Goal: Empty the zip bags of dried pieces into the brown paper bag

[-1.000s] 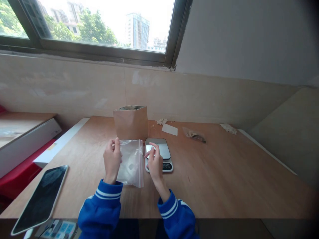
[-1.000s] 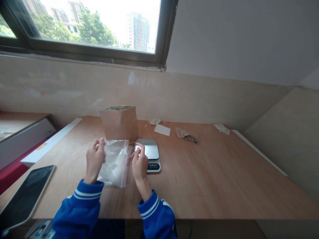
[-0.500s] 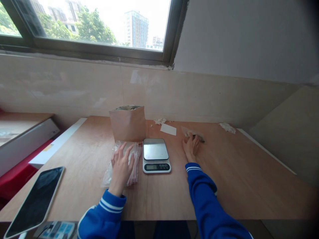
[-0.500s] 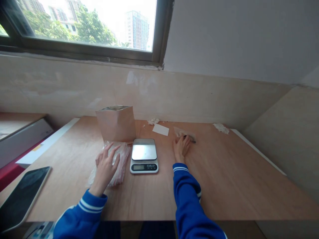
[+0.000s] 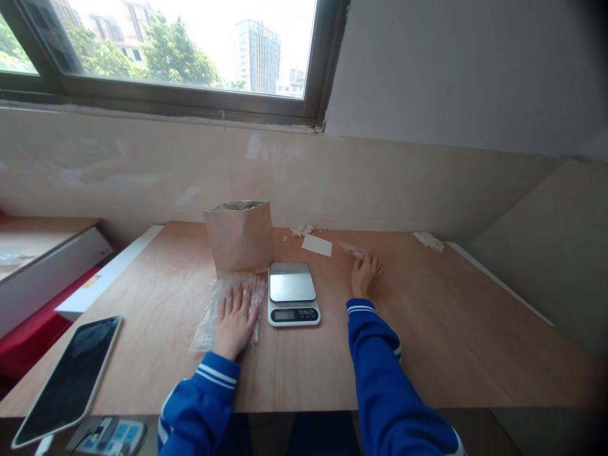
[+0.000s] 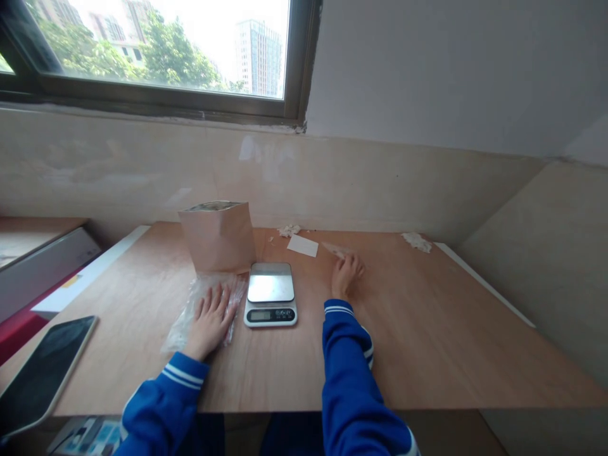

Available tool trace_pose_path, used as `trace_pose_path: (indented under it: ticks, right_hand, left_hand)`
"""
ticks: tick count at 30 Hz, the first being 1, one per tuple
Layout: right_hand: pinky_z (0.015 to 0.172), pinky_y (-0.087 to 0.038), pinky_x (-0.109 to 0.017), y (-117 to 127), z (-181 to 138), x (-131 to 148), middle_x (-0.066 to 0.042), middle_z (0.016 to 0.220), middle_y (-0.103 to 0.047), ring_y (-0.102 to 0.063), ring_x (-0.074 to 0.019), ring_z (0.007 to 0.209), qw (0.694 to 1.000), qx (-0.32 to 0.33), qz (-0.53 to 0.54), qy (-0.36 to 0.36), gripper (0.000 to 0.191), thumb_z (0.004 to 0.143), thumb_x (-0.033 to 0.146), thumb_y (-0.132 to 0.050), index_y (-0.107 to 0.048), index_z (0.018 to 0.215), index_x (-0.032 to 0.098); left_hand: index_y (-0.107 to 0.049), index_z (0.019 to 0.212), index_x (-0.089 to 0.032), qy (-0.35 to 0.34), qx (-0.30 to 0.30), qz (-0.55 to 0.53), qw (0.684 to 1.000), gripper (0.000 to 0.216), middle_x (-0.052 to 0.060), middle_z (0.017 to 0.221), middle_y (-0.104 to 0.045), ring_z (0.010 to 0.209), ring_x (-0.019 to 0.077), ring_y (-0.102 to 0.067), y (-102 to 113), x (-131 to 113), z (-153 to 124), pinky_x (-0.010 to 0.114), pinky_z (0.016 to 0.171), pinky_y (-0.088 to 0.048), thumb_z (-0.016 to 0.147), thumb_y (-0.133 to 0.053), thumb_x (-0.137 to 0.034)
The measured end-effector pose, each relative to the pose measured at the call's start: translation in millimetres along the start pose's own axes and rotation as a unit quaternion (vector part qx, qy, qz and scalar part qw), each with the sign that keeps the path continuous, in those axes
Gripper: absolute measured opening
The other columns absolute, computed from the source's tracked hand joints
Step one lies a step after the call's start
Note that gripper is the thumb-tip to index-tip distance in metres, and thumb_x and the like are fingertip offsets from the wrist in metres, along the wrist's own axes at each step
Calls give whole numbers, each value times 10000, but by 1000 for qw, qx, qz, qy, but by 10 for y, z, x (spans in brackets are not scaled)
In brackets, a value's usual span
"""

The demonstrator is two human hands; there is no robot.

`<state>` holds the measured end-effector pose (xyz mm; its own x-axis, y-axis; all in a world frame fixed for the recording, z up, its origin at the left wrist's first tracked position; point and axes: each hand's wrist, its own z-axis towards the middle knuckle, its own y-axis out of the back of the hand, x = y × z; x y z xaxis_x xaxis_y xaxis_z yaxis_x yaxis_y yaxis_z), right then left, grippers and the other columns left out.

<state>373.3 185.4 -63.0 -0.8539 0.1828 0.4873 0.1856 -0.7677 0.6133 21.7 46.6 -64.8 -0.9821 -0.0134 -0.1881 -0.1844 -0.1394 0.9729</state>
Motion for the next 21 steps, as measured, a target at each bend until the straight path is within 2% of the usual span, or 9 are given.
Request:
trace_pose_path:
  ticks: [3, 5, 9, 11, 12, 15, 16, 18, 21]
  right_hand:
    - [1027, -306, -527, 319, -160, 143, -226, 1130, -613, -524, -313, 1151, 990, -95, 85, -54, 292, 901, 229, -367, -586, 1058, 118]
    - [998, -359, -527, 631, -283, 299, -212, 1036, -636, -581, -311, 1068, 976, -140, 152, -76, 297, 917, 330, -380, -564, 1030, 127]
    - [753, -530, -409, 1401, -680, 722, -67, 832, -616, -638, -223, 775, 908, -152, 356, -161, 348, 901, 527, -441, -497, 995, 197]
    - [607, -543, -338, 1757, -942, 934, 14, 733, -571, -613, -169, 617, 860, -97, 443, -235, 355, 868, 571, -504, -490, 977, 233]
    - [535, -530, -312, 1902, -1064, 1030, 39, 720, -559, -595, -151, 548, 836, -47, 473, -275, 369, 860, 589, -512, -490, 1009, 251]
    - [465, -499, -252, 2160, -1306, 1259, 59, 686, -548, -588, -131, 516, 791, 61, 508, -336, 382, 826, 604, -564, -507, 959, 251]
    - [476, -501, -244, 2188, -1341, 1313, 53, 688, -553, -594, -129, 536, 788, 87, 512, -332, 384, 819, 601, -578, -518, 932, 239]
    - [519, -515, -249, 2179, -1371, 1389, 28, 707, -571, -607, -137, 584, 791, 131, 512, -307, 394, 823, 600, -576, -537, 913, 219]
    - [659, -561, -312, 2100, -1414, 1456, -59, 919, -632, -655, -192, 781, 817, 143, 490, -268, 452, 830, 584, -566, -512, 1079, 211]
  left_hand:
    - [-332, 1502, -138, -2, -10, -35, 999, 615, 123, 1570, -269, 1470, 294, -207, 2, 14, -13, 484, 1185, -194, 964, -362, -433]
    - [-398, 1469, -139, 14, -14, -82, 996, 583, 124, 1551, -322, 1454, 289, -263, 24, 15, -29, 484, 1185, -198, 959, -382, -420]
    - [-581, 1311, -117, 102, -38, -216, 970, 453, 169, 1461, -465, 1409, 331, -352, 236, -112, -142, 541, 1167, -199, 927, -431, -306]
    - [-615, 1272, -161, 95, -61, -337, 935, 419, 148, 1407, -537, 1375, 316, -411, 464, -262, -265, 536, 1156, -236, 928, -429, -312]
    - [-623, 1260, -189, 53, -60, -417, 906, 412, 126, 1373, -574, 1337, 285, -464, 601, -351, -341, 492, 1141, -295, 939, -415, -342]
    - [-626, 1244, -248, -49, 22, -563, 825, 412, 99, 1241, -652, 1112, 238, -621, 998, -610, -577, 372, 965, -483, 921, -466, -449]
    - [-645, 1198, -238, -76, 63, -579, 809, 396, 105, 1141, -684, 959, 223, -660, 1098, -676, -645, 335, 842, -527, 892, -523, -459]
    - [-677, 1016, -214, -104, 112, -587, 795, 288, 72, 885, -691, 705, 168, -627, 1219, -765, -752, 260, 628, -505, 851, -603, -438]
    - [-573, 749, -196, -98, 132, -615, 771, 256, -8, 621, -535, 515, 104, -484, 1234, -827, -838, 203, 460, -381, 849, -611, -429]
